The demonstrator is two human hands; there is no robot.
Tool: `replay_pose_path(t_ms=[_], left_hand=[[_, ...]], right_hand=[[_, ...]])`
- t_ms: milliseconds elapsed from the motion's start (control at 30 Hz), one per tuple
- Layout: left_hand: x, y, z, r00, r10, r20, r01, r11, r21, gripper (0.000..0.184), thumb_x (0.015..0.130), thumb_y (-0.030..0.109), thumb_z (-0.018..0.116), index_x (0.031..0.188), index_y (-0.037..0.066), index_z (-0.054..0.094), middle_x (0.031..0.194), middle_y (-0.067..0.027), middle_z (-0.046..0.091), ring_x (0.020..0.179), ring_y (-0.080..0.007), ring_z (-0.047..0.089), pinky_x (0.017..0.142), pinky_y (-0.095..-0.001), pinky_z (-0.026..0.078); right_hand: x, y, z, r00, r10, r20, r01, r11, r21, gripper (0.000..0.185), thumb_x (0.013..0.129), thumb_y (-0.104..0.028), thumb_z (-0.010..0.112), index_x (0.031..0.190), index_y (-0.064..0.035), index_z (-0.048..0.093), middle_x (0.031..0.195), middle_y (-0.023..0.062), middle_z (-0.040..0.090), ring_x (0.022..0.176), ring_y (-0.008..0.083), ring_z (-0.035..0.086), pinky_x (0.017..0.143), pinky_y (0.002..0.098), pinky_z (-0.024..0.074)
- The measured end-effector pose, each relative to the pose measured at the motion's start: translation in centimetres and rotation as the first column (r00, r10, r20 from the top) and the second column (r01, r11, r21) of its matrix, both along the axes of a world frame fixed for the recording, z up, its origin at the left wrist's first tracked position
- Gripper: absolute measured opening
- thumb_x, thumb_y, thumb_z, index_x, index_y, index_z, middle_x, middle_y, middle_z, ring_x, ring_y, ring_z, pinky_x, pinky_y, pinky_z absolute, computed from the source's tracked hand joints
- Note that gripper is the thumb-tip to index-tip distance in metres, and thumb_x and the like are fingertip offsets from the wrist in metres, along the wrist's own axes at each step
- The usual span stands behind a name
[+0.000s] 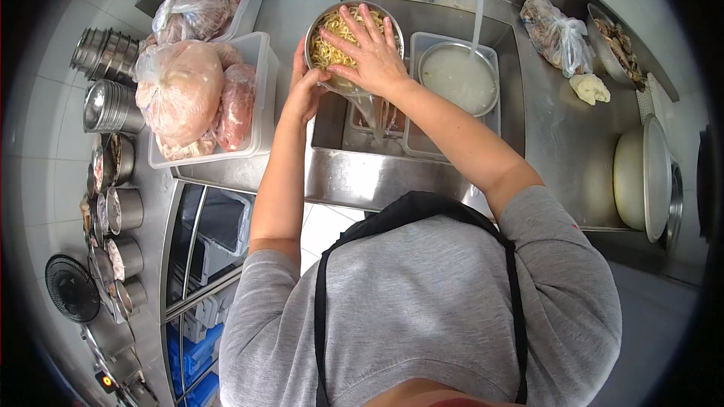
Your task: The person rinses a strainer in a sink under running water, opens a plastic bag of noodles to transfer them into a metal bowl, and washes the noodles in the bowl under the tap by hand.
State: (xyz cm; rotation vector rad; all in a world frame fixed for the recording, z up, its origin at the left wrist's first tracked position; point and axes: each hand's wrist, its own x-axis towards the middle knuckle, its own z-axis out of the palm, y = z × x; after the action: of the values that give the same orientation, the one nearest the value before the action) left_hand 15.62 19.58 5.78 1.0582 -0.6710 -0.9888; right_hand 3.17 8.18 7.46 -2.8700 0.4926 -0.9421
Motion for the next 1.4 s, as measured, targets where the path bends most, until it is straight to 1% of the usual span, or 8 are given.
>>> replay_pose_path(t_ms=[167, 633, 733, 867, 933, 1033, 1200, 1400], left_hand=[[0.5, 0.7, 1.4, 0.997, 0.052, 0.062, -0.044, 0.992, -0.117, 0.087, 0.064, 0.001, 0.052, 0.141, 0.019, 0.016, 0.13, -0.0112, 0.035, 0.108, -0.024, 0.047, 0.083, -0.0358, 0.045], [1.0, 1.2, 5.6, 0.929, 0.178, 0.324, -0.101, 0.965, -0.241, 0.091, 0.056, -0.001, 0.057, 0.139, 0.016, 0.025, 0.115, -0.0117, 0.041, 0.106, -0.0244, 0.044, 0.086, -0.0315, 0.043], [0.6, 1.5, 6.9, 0.897, 0.174, 0.405, -0.093, 0.973, -0.212, 0.094, 0.054, -0.002, 0.05, 0.141, 0.012, 0.018, 0.13, -0.0121, 0.036, 0.12, -0.0219, 0.038, 0.094, -0.0291, 0.038], [0.5, 1.6, 7.9, 0.905, 0.161, 0.395, -0.084, 0.975, -0.205, 0.095, 0.053, -0.002, 0.051, 0.141, 0.012, 0.019, 0.129, -0.0117, 0.037, 0.119, -0.0227, 0.038, 0.095, -0.0301, 0.038], [1.0, 1.3, 7.8, 0.836, 0.237, 0.494, -0.082, 0.946, -0.314, 0.092, 0.053, 0.003, 0.061, 0.138, 0.014, 0.027, 0.127, -0.0079, 0.033, 0.108, -0.0242, 0.041, 0.088, -0.0329, 0.043], [1.1, 1.4, 8.2, 0.806, 0.246, 0.538, -0.08, 0.947, -0.312, 0.093, 0.053, 0.005, 0.063, 0.138, 0.013, 0.028, 0.131, -0.0063, 0.03, 0.111, -0.0241, 0.038, 0.089, -0.034, 0.042], [0.9, 1.6, 9.2, 0.753, 0.264, 0.603, -0.064, 0.941, -0.332, 0.092, 0.053, 0.003, 0.062, 0.138, 0.015, 0.029, 0.129, -0.0064, 0.028, 0.111, -0.0228, 0.037, 0.088, -0.0338, 0.045], [0.4, 1.7, 10.6, 0.709, 0.289, 0.643, -0.079, 0.939, -0.335, 0.091, 0.054, 0.004, 0.062, 0.137, 0.017, 0.029, 0.123, -0.0057, 0.028, 0.108, -0.0218, 0.038, 0.086, -0.0345, 0.049]], right_hand=[[0.7, 0.8, 1.0, 0.999, -0.02, 0.038, 0.021, 0.999, -0.034, 0.063, 0.077, -0.052, 0.057, 0.133, -0.041, 0.032, 0.148, 0.0045, 0.012, 0.136, 0.033, 0.007, 0.103, 0.0618, 0.0116], [1.8, 0.4, 3.1, 0.98, 0.032, 0.198, -0.006, 0.991, -0.134, 0.062, 0.071, -0.056, 0.06, 0.128, -0.0389, 0.042, 0.145, 0.0039, 0.018, 0.135, 0.0304, 0.01, 0.103, 0.0618, 0.0094], [2.0, 0.4, 3.5, 0.973, 0.039, 0.226, 0.001, 0.985, -0.174, 0.061, 0.07, -0.057, 0.061, 0.126, -0.038, 0.045, 0.142, 0.0031, 0.023, 0.134, 0.0298, 0.012, 0.103, 0.0615, 0.0083], [2.2, 0.3, 4.0, 0.955, 0.061, 0.291, -0.003, 0.981, -0.195, 0.06, 0.069, -0.057, 0.061, 0.125, -0.0377, 0.047, 0.141, 0.0026, 0.025, 0.133, 0.0297, 0.013, 0.103, 0.0613, 0.0065], [2.2, 0.1, 4.1, 0.948, 0.068, 0.312, -0.002, 0.979, -0.206, 0.06, 0.069, -0.058, 0.061, 0.124, -0.0377, 0.048, 0.141, 0.0028, 0.024, 0.133, 0.0298, 0.013, 0.103, 0.0613, 0.0058], [2.4, 0.0, 4.2, 0.936, 0.078, 0.342, -0.002, 0.976, -0.218, 0.06, 0.068, -0.058, 0.062, 0.123, -0.0374, 0.049, 0.14, 0.0034, 0.025, 0.133, 0.0302, 0.013, 0.103, 0.0615, 0.0049], [2.3, -0.1, 4.6, 0.924, 0.065, 0.378, 0.014, 0.98, -0.201, 0.058, 0.065, -0.056, 0.065, 0.12, -0.042, 0.05, 0.14, 0.0003, 0.024, 0.132, 0.0293, 0.015, 0.101, 0.0638, 0.0089], [2.2, -0.3, 5.2, 0.9, 0.095, 0.424, -0.008, 0.979, -0.203, 0.061, 0.062, -0.055, 0.068, 0.119, -0.0419, 0.051, 0.139, 0.0012, 0.026, 0.132, 0.0304, 0.015, 0.102, 0.0631, 0.0042]])
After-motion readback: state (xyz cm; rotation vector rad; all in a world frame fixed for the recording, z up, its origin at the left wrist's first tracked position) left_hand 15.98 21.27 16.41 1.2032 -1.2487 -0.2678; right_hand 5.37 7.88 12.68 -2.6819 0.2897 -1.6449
